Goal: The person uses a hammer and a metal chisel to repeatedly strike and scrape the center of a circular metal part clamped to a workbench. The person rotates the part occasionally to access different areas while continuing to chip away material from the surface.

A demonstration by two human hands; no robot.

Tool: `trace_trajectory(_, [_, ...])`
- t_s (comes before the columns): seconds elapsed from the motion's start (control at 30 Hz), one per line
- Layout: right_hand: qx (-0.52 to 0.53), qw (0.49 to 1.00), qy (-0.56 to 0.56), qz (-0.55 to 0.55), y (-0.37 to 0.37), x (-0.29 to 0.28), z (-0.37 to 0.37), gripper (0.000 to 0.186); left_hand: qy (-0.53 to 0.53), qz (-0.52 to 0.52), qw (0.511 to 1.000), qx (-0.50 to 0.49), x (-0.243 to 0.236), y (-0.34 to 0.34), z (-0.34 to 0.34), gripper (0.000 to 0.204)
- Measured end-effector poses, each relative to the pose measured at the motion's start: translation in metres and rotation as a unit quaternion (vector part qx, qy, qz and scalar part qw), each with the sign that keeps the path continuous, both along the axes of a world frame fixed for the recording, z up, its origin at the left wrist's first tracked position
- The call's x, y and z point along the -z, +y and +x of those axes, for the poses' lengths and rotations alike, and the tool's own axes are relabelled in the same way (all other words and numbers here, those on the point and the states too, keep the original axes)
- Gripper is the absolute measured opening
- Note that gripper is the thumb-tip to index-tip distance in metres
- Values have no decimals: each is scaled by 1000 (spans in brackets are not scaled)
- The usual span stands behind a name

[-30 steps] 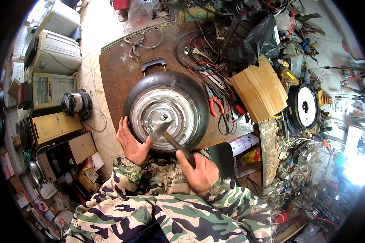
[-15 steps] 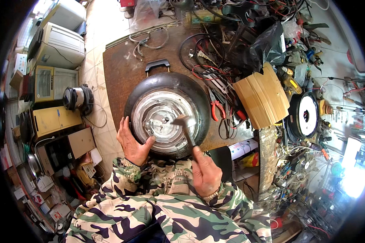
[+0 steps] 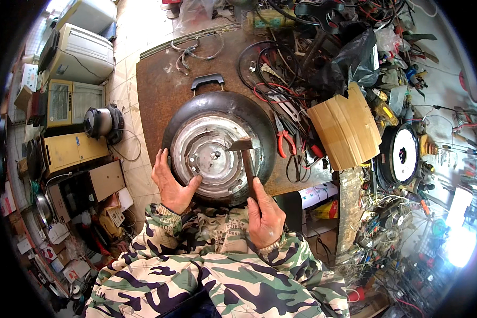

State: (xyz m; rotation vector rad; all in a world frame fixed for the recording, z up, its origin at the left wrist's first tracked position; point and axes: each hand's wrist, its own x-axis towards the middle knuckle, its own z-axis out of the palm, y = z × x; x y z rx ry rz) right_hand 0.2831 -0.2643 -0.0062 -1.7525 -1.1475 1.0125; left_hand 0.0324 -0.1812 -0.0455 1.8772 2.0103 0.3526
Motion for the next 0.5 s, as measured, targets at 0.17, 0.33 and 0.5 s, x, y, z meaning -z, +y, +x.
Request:
trace_trajectory(0.17, [7,1000,8,3,0,-4,0,49,3,-6,1000,-1,-2,1,1,119])
trace_trajectory(0.33, [14,1000,0,-9,1,-2,-2,49,9,11,1000,9,0,2,0,119])
trace_trajectory(0.5, [-7,1000,-5,-8,5,-5,0,49,6,11,1000,4,0,1,-1,119])
